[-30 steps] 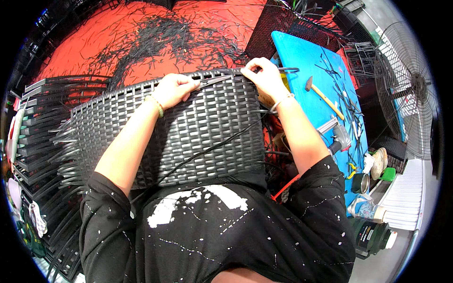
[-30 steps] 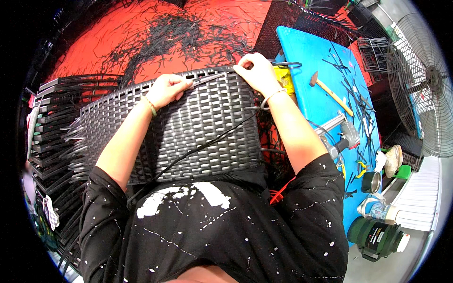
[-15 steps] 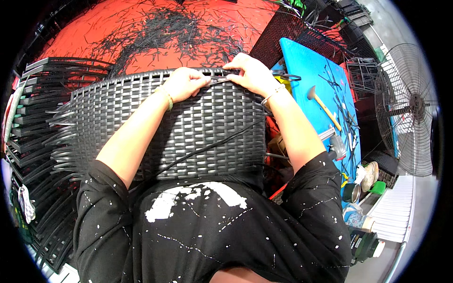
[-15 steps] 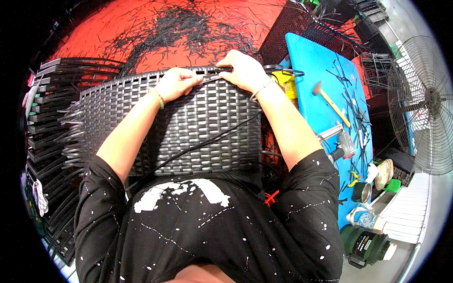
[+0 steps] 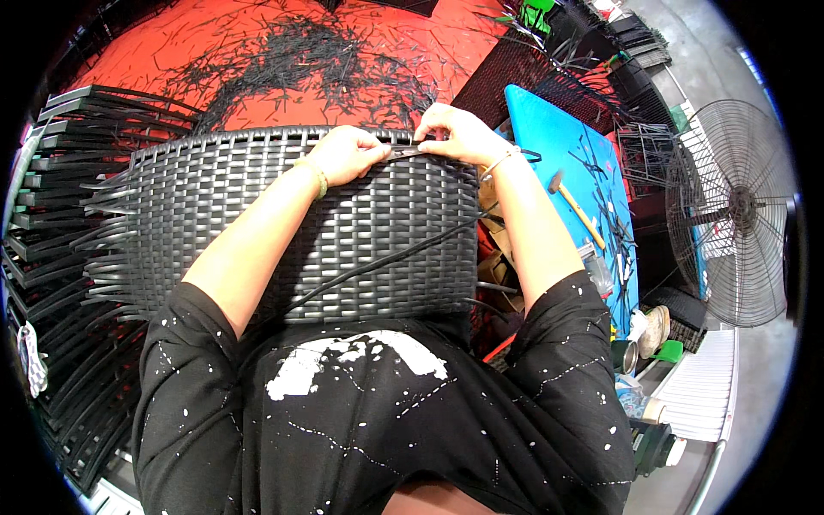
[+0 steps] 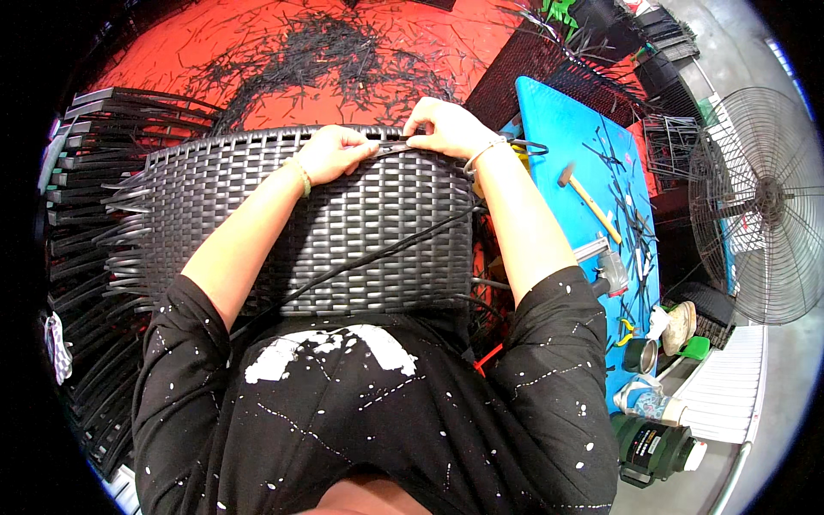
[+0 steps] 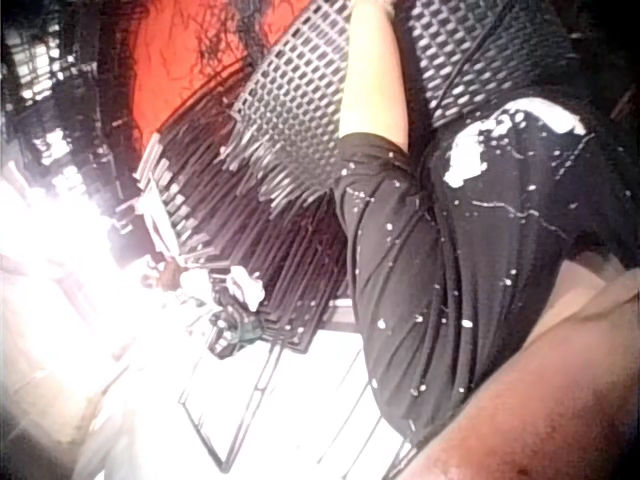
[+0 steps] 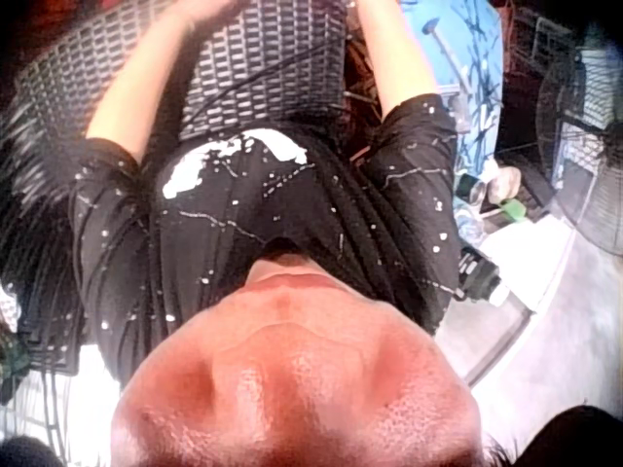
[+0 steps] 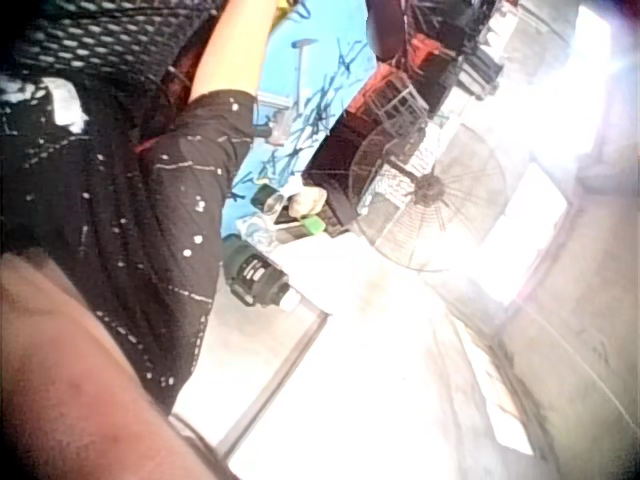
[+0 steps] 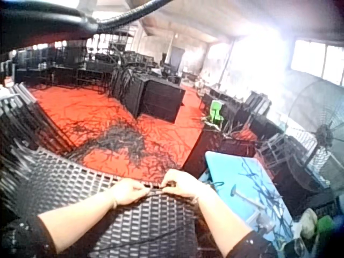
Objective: The person trims excess black wicker strands from the edges of a woven chair seat using a knife. They repeatedly cut protruding strands and pull them away, working along the perimeter of the seat. The person occasionally adjusts the seat's position to access different edges.
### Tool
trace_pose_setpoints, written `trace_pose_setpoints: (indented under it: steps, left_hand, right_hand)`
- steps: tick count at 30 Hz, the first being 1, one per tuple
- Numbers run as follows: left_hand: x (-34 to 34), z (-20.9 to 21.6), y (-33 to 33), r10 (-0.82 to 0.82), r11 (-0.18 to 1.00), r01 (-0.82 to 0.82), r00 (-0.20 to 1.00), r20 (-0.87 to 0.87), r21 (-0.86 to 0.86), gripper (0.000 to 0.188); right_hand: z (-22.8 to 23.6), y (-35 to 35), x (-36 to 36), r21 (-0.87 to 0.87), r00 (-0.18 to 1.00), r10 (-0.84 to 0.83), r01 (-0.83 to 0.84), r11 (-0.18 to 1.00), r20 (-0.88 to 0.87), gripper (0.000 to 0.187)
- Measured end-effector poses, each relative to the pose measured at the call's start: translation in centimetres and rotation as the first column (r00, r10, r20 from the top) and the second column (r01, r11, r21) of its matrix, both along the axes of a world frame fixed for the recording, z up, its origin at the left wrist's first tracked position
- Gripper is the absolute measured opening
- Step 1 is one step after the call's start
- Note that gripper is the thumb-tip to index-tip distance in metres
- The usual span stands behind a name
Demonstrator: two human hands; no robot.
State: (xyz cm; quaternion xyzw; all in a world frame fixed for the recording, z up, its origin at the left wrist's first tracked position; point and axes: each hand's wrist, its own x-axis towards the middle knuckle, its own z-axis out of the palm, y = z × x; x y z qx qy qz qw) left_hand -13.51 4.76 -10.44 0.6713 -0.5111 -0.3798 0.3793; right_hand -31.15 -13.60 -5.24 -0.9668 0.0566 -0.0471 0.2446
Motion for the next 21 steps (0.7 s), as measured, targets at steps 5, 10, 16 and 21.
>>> trace_pose_setpoints:
  steps: [5, 10, 16, 21]
  left_hand:
    - [-0.2, 0.1, -0.2, -0.018, 1.0, 0.018, 1.0, -0.009, -0.014, 0.029]
    - [0.2, -0.1, -0.2, -0.026, 0.999, 0.027, 0.999, 0.028, -0.03, 0.029]
    - [1.5, 0.1, 1.4, -0.021, 1.0, 0.021, 1.0, 0.011, -0.012, 0.031]
    - [3.4, 0.7, 2.4, 0.007, 0.998, -0.007, 1.0, 0.007, 0.057, 0.033]
  right_hand:
    - [-0.6, -1.1, -0.2, 0.17, 0.996, -0.019, 0.005, 0.985, 0.083, 0.017]
    - [3.9, 3.1, 2.1, 0.804, 0.888, -0.371, 0.003, 0.594, 0.27, 0.018]
    - [0.6, 1.3, -0.1, 0.542, 0.981, -0.19, 0.142, 0.828, 0.033, 0.023]
    - [-1.1, 2.3, -0.7, 0.637, 0.957, -0.268, 0.138, 0.759, 0.113, 0.023]
